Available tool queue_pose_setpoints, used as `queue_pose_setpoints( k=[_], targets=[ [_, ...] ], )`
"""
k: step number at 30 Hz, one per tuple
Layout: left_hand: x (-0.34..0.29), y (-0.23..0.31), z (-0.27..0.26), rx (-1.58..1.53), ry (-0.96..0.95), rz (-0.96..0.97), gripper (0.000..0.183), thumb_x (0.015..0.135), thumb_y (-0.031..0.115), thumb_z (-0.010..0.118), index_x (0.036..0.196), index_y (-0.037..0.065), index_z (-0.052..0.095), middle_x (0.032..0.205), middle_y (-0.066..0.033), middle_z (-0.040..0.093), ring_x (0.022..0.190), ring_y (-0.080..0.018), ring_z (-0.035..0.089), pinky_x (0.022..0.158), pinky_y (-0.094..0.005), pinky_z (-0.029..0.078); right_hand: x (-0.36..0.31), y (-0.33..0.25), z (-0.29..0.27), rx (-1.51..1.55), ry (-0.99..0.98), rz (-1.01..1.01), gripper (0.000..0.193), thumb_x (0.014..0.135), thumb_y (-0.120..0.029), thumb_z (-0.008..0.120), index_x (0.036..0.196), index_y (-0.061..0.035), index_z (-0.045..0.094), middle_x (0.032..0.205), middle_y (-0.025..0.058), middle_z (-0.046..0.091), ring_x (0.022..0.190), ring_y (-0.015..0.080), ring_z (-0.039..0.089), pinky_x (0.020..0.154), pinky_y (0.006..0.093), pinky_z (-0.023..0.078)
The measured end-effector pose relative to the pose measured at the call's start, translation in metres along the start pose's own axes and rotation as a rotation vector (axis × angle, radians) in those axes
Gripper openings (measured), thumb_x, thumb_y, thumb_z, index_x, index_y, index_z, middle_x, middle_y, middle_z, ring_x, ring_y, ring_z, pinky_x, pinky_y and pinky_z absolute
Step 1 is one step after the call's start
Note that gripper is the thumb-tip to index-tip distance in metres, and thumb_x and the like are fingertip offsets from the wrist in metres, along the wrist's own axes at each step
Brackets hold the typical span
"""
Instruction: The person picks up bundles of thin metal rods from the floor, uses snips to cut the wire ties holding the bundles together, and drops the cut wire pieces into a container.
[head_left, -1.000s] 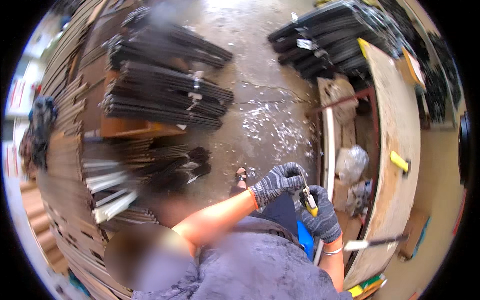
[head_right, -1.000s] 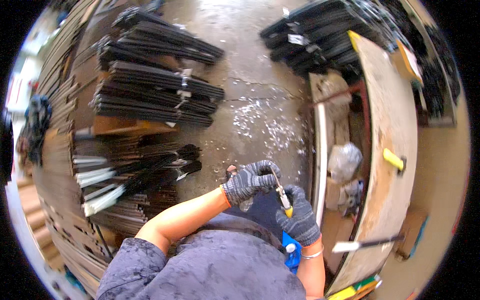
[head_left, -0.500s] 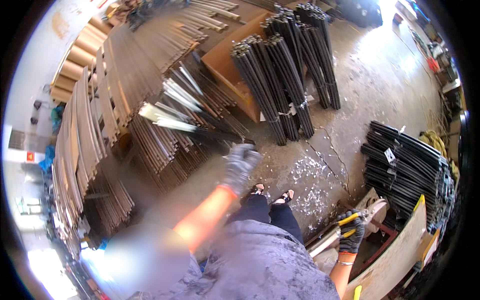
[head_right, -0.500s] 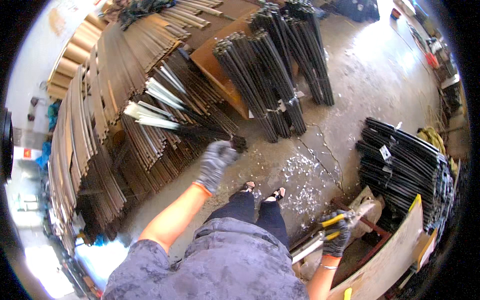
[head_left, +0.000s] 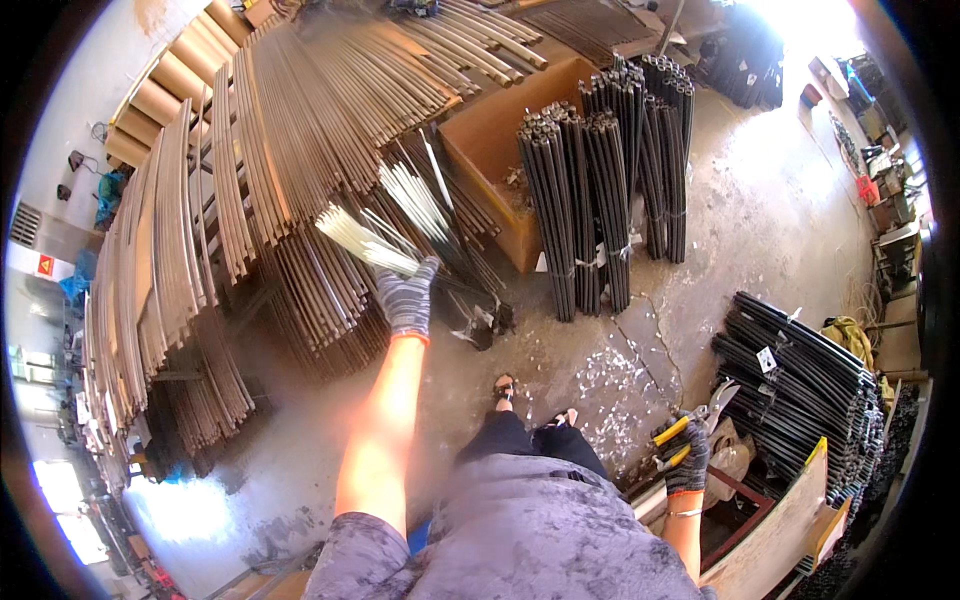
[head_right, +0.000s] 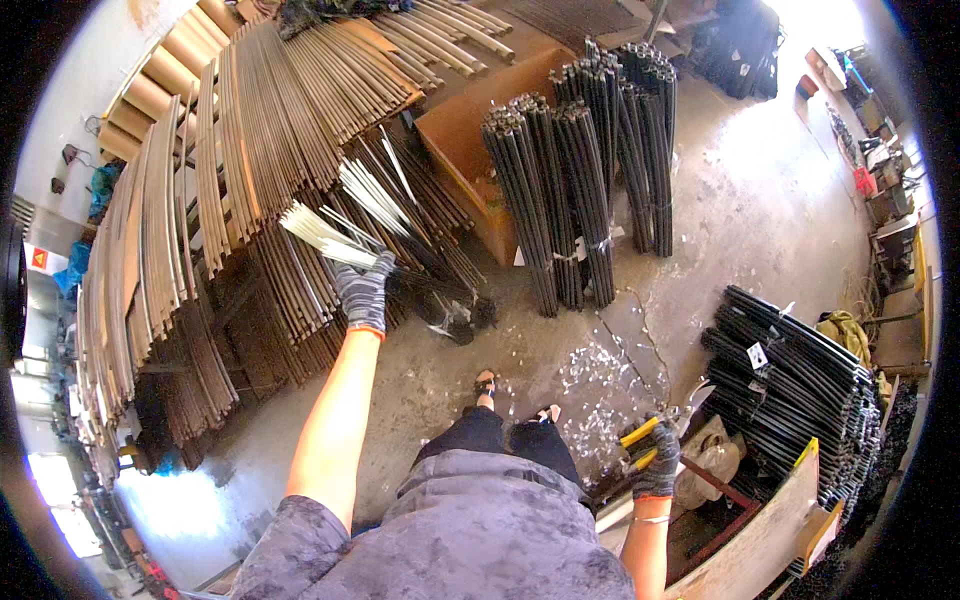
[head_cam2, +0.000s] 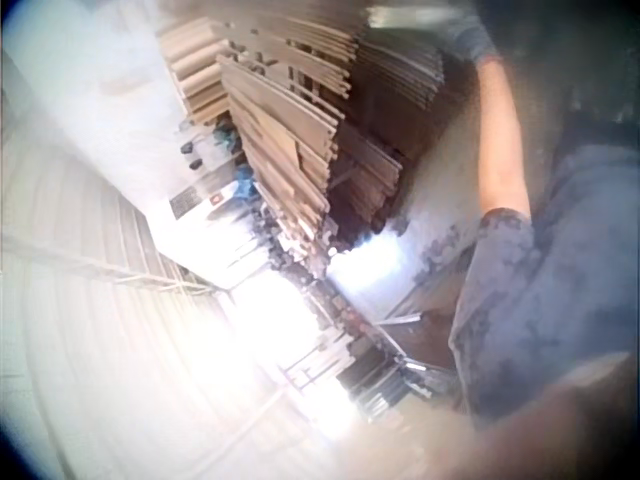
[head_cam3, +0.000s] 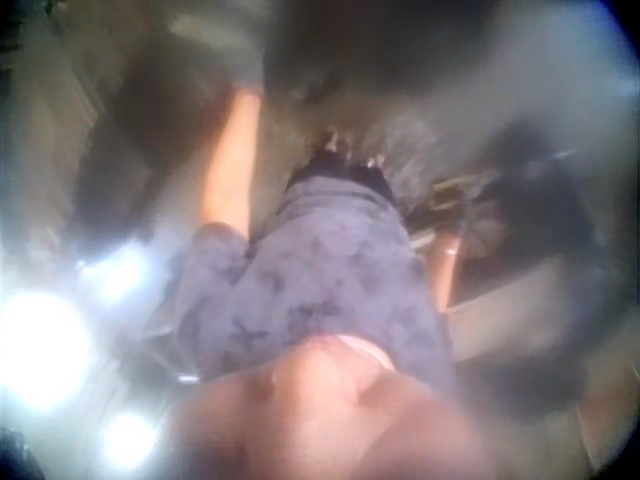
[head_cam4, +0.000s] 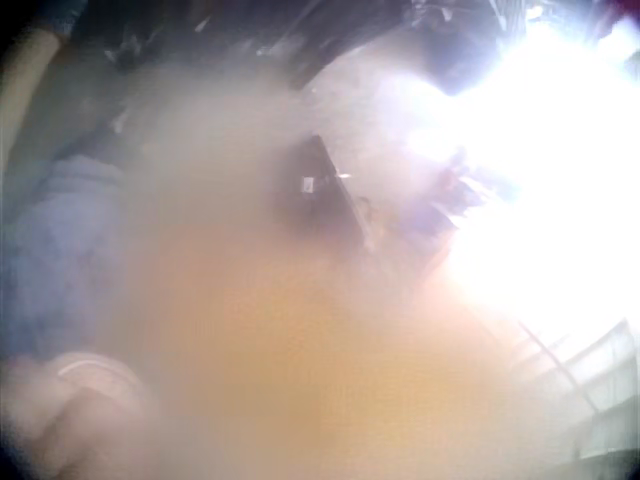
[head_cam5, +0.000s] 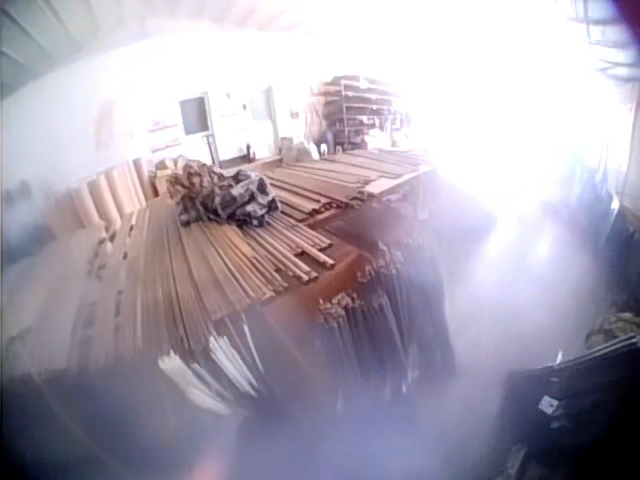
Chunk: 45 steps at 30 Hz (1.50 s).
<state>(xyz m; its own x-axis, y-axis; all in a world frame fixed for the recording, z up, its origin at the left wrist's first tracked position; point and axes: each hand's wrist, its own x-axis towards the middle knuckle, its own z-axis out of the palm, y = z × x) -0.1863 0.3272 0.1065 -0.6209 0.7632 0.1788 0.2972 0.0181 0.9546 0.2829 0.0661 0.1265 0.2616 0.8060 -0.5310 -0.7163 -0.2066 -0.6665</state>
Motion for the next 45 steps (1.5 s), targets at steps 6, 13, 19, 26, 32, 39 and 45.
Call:
queue_pose_setpoints(
  k=[6,13,19,26,32,39,45],
  targets=[
    [0.030,-0.012,0.039,0.137,-0.009,-0.063,0.057,0.066,0.011,0.088,0.113,0.002,0.057,0.098,-0.0065,0.064,0.086,-0.0182,0.060,0.079,-0.0307,0.049,-0.009,0.008,0.021,-0.112,0.030,-0.062,0.042,0.081,-0.021,0.073,0.114,-0.0028,0.055,0.091,0.0088,0.061,0.082,0.0256,0.063,0.074,0.0453,0.056],
    [0.041,-0.019,0.045,0.318,0.104,-0.023,0.064,0.062,0.019,0.090,0.112,0.000,0.056,0.100,-0.0073,0.063,0.086,-0.0208,0.060,0.081,-0.0361,0.048,-0.026,0.012,0.022,-0.145,0.082,-0.120,0.032,0.084,-0.021,0.070,0.109,-0.0068,0.058,0.092,0.0076,0.063,0.083,0.0255,0.063,0.075,0.0447,0.056],
    [0.026,-0.033,0.047,0.402,0.146,0.086,0.026,0.078,0.021,0.077,0.092,0.003,0.064,0.087,-0.0100,0.066,0.080,-0.0217,0.061,0.076,-0.0361,0.048,-0.015,0.004,0.005,-0.156,0.087,-0.064,0.029,0.085,-0.016,0.068,0.111,-0.0088,0.057,0.094,0.0080,0.062,0.086,0.0260,0.063,0.074,0.0476,0.056],
    [-0.009,-0.039,0.060,-0.195,-0.065,-0.204,0.016,0.086,0.013,0.071,0.090,0.006,0.057,0.084,0.0022,0.055,0.078,-0.0124,0.049,0.076,-0.0298,0.044,0.050,-0.041,0.028,-0.412,-0.004,0.001,0.035,0.083,-0.021,0.071,0.110,-0.0020,0.060,0.084,0.0078,0.064,0.073,0.0236,0.065,0.070,0.0386,0.057],
    [-0.081,-0.023,0.063,-0.175,-0.170,-0.019,0.050,0.086,0.012,0.070,0.130,0.002,0.049,0.089,0.0024,0.055,0.079,-0.0098,0.052,0.075,-0.0276,0.048,0.154,-0.046,0.053,-0.963,-0.195,0.075,0.039,0.076,-0.010,0.076,0.111,-0.0055,0.057,0.089,0.0038,0.062,0.074,0.0137,0.059,0.065,0.0301,0.051],
    [-0.194,0.036,0.067,-0.531,-0.288,-0.341,0.040,0.084,0.002,0.066,0.121,0.003,0.053,0.108,-0.0054,0.062,0.097,-0.0152,0.057,0.086,-0.0302,0.048,0.206,0.029,0.147,-1.542,-0.668,-0.396,0.057,0.081,-0.013,0.075,0.129,-0.0097,0.046,0.105,0.0084,0.063,0.094,0.0210,0.062,0.080,0.0327,0.053],
    [-0.255,0.025,0.047,-0.984,-0.347,-0.833,0.041,0.092,0.029,0.053,0.119,-0.001,0.055,0.111,-0.0134,0.064,0.100,-0.0234,0.063,0.084,-0.0339,0.053,0.223,0.068,0.151,-1.363,-0.544,0.022,0.025,0.087,-0.022,0.067,0.106,-0.0073,0.062,0.092,0.0095,0.067,0.073,0.0203,0.063,0.064,0.0355,0.053]
  ],
)
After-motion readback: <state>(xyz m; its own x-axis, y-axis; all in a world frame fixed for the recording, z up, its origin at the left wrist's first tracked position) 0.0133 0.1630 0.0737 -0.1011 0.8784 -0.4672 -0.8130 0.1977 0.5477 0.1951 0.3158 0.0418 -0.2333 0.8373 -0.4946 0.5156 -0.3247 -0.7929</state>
